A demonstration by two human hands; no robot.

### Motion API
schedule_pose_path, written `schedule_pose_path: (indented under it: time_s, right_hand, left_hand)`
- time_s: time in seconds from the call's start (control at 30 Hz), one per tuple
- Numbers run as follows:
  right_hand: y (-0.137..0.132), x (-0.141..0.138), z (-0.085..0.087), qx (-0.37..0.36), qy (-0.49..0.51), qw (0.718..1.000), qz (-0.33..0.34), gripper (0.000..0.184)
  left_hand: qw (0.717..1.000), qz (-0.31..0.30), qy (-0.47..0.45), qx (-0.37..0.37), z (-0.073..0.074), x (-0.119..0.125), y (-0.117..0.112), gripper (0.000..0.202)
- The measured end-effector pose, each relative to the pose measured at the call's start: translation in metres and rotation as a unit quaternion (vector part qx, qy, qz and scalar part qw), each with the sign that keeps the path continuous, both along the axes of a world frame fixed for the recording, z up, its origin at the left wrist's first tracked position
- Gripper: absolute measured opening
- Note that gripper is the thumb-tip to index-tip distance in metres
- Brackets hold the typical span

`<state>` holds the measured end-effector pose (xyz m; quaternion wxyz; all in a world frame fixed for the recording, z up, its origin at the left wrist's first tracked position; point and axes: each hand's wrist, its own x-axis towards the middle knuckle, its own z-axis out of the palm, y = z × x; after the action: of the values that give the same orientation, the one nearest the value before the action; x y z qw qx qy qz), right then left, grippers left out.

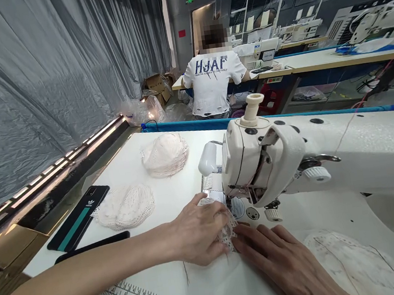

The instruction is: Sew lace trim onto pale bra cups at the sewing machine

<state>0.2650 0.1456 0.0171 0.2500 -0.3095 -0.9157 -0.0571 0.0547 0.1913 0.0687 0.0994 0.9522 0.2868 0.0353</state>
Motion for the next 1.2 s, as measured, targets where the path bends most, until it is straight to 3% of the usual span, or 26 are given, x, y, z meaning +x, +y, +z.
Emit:
schedule_pose_path:
  time_s: [0.2,0.4,0.8,1.2]
  right_hand:
    - [0.009,0.005,-0.004,0.017,-0.031,0.998,-0.043,0.037]
    - [0.013,0.006,-0.006,0.048,-0.038,0.995,-0.074,0.04]
    - [0.018,0.006,-0.01,0.048,-0.058,0.993,-0.096,0.041]
    - [0.019,0.009,-0.017,0.068,-0.1,0.988,-0.091,0.039]
  left_hand:
    - [0.995,0.076,-0.07,0.016,-0.018,0.009,0.018,0.017]
    - [0.993,0.073,-0.085,0.037,-0.036,0.009,0.027,0.012]
    - [0.997,0.03,-0.058,0.039,-0.027,0.008,0.042,0.01]
    - [0.996,0.035,-0.014,0.077,-0.034,0.008,0.04,0.005]
